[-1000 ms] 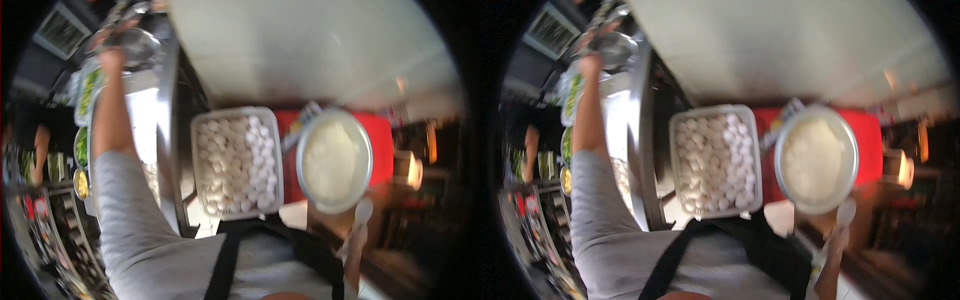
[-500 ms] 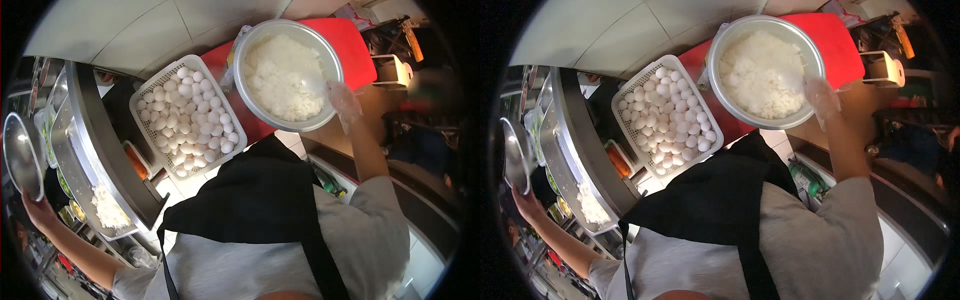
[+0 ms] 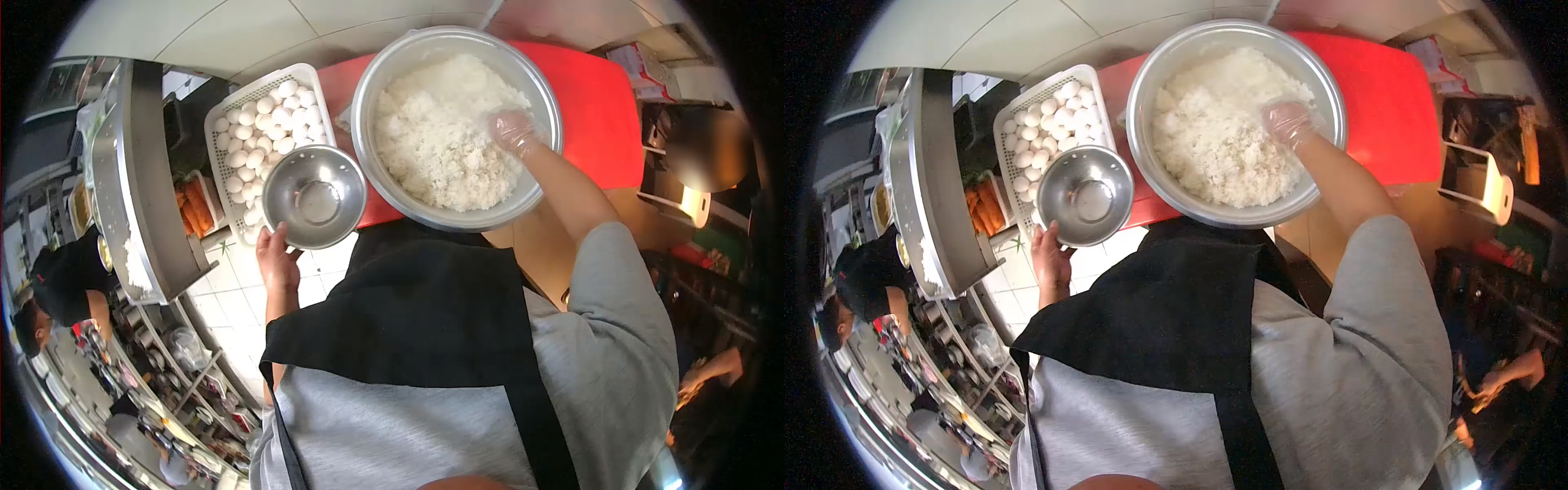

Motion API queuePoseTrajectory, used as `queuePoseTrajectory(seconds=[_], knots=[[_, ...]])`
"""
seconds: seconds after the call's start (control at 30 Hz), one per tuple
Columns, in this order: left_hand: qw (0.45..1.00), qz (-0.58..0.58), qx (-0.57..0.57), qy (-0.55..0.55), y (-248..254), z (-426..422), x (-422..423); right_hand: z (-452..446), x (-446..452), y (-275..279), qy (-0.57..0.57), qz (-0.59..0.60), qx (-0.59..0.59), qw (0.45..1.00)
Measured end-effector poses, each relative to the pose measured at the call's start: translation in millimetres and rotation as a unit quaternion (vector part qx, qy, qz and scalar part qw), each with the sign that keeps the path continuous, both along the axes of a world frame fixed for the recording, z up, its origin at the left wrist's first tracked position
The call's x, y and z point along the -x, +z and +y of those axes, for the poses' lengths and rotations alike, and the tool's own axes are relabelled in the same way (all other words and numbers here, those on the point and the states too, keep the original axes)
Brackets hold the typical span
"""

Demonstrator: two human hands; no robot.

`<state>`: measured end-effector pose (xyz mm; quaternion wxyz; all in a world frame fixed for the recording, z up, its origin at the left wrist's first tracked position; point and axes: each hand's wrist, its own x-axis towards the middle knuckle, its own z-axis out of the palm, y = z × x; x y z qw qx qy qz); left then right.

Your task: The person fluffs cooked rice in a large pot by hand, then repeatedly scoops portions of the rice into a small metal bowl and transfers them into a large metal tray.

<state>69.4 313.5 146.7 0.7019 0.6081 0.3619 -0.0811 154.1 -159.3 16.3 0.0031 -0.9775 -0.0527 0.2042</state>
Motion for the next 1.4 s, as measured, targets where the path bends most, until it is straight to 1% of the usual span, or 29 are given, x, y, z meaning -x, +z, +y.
queuePoseTrajectory(seconds=[0.1, 0.13, 0.17, 0.2, 0.23, 0.27, 0.3, 0.33, 0.37, 0.4, 0.43, 0.5, 0.6, 0.7, 0.8, 0.83, 0.87, 0.9, 0.93, 0.97, 1.0, 1.03, 1.1, 1.17, 1.2, 1.23, 1.3, 1.33, 1.4], knots=[[0.998, 0.040, -0.050, -0.023, 4.3, -28.2, 11.2, -3.6, 1.8, -34.8, 0.009, 0.028, -0.025, 0.999], [0.998, 0.020, -0.047, -0.021, -7.6, -25.1, 20.9, -5.2, 4.2, -49.3, -0.026, -0.001, -0.095, 0.995], [0.999, 0.018, -0.035, -0.017, -1.1, -29.3, 25.5, 2.3, -3.3, -35.6, 0.025, 0.057, -0.052, 0.997], [0.998, 0.053, -0.032, -0.020, -2.0, -30.2, 29.4, -7.3, 1.4, -68.0, -0.032, 0.040, -0.110, 0.993], [1.000, 0.028, -0.007, -0.010, 3.8, -34.3, 30.6, -11.1, -0.2, -61.4, -0.036, 0.073, -0.149, 0.985], [0.998, 0.021, -0.050, -0.022, -13.9, -24.1, 38.1, -14.9, -2.0, -54.0, -0.042, 0.108, -0.187, 0.975], [1.000, -0.011, -0.005, 0.004, 1.3, -28.5, 41.7, -36.3, -2.0, -77.5, 0.103, 0.041, -0.122, 0.986], [0.999, -0.021, -0.039, 0.014, 5.3, -25.7, 45.7, -44.2, 2.7, -80.7, 0.146, -0.050, -0.125, 0.980], [0.997, -0.023, -0.070, 0.022, 9.0, -20.9, 51.3, -39.7, 1.0, -73.1, 0.103, -0.013, -0.124, 0.987], [0.997, -0.016, -0.069, 0.038, 19.6, -15.6, 56.7, -52.6, 1.9, -95.7, 0.172, -0.117, -0.176, 0.962], [0.997, -0.008, -0.062, 0.040, 26.7, -19.4, 65.4, -29.5, -3.2, -53.5, 0.042, 0.041, -0.093, 0.994], [0.997, -0.017, -0.025, 0.064, 19.4, -13.7, 73.5, -7.0, -16.1, -40.3, 0.043, 0.086, -0.085, 0.992], [0.996, -0.022, -0.031, 0.075, 23.0, -15.2, 87.7, -10.6, -32.5, -67.5, 0.099, 0.052, -0.136, 0.984], [0.995, -0.042, 0.022, 0.088, 5.8, -17.0, 93.1, -25.3, -41.3, -101.7, 0.209, 0.008, -0.158, 0.965], [0.998, -0.023, 0.005, 0.063, 7.5, -27.7, 87.4, -25.9, -37.8, -121.9, 0.171, 0.063, -0.196, 0.964], [0.998, -0.016, 0.000, 0.055, 6.1, -32.0, 87.0, -27.8, -34.3, -125.5, 0.235, 0.040, -0.144, 0.961], [0.995, -0.040, -0.096, 0.007, -18.6, -28.9, 84.7, -30.3, -30.8, -128.6, 0.296, 0.016, -0.093, 0.951], [0.994, -0.035, -0.103, -0.004, -11.0, -36.3, 80.8, -36.9, -25.9, -134.5, 0.353, -0.008, -0.040, 0.935], [0.994, -0.030, -0.107, -0.020, -3.1, -43.5, 73.8, -41.0, -23.6, -141.1, 0.234, 0.054, -0.113, 0.964], [0.993, -0.024, -0.110, -0.040, 5.5, -51.2, 64.5, -38.8, -26.4, -149.3, 0.103, 0.112, -0.182, 0.971], [0.985, -0.052, -0.154, -0.061, 7.5, -59.2, 54.8, -35.6, -25.2, -151.5, -0.037, 0.167, -0.245, 0.954], [0.974, -0.082, -0.192, -0.088, 4.0, -69.8, 43.0, -42.8, -18.6, -152.5, -0.184, 0.212, -0.299, 0.912], [0.935, -0.172, -0.274, -0.145, -26.5, -87.7, 18.4, -22.2, 3.7, -87.8, -0.222, 0.188, -0.420, 0.859], [0.876, -0.261, -0.371, -0.163, -28.7, -108.5, -5.9, -21.0, 17.5, -61.0, -0.270, 0.162, -0.421, 0.851], [0.878, -0.242, -0.356, -0.208, -37.7, -118.1, -19.0, -11.9, 12.1, -51.8, -0.287, 0.146, -0.430, 0.844], [0.860, -0.263, -0.399, -0.180, -46.8, -134.3, -24.3, -4.6, 10.2, -40.5, -0.283, 0.140, -0.466, 0.826], [0.879, -0.207, -0.389, -0.179, -44.7, -165.3, -28.9, -6.9, 15.2, -29.1, -0.274, 0.131, -0.525, 0.795], [0.883, -0.198, -0.388, -0.177, -50.8, -177.5, -31.9, -3.0, 18.2, -16.2, -0.225, 0.080, -0.489, 0.839], [0.935, -0.128, -0.248, -0.218, -55.9, -194.4, -41.6, 35.3, 31.4, 37.7, -0.119, -0.017, -0.394, 0.911]])
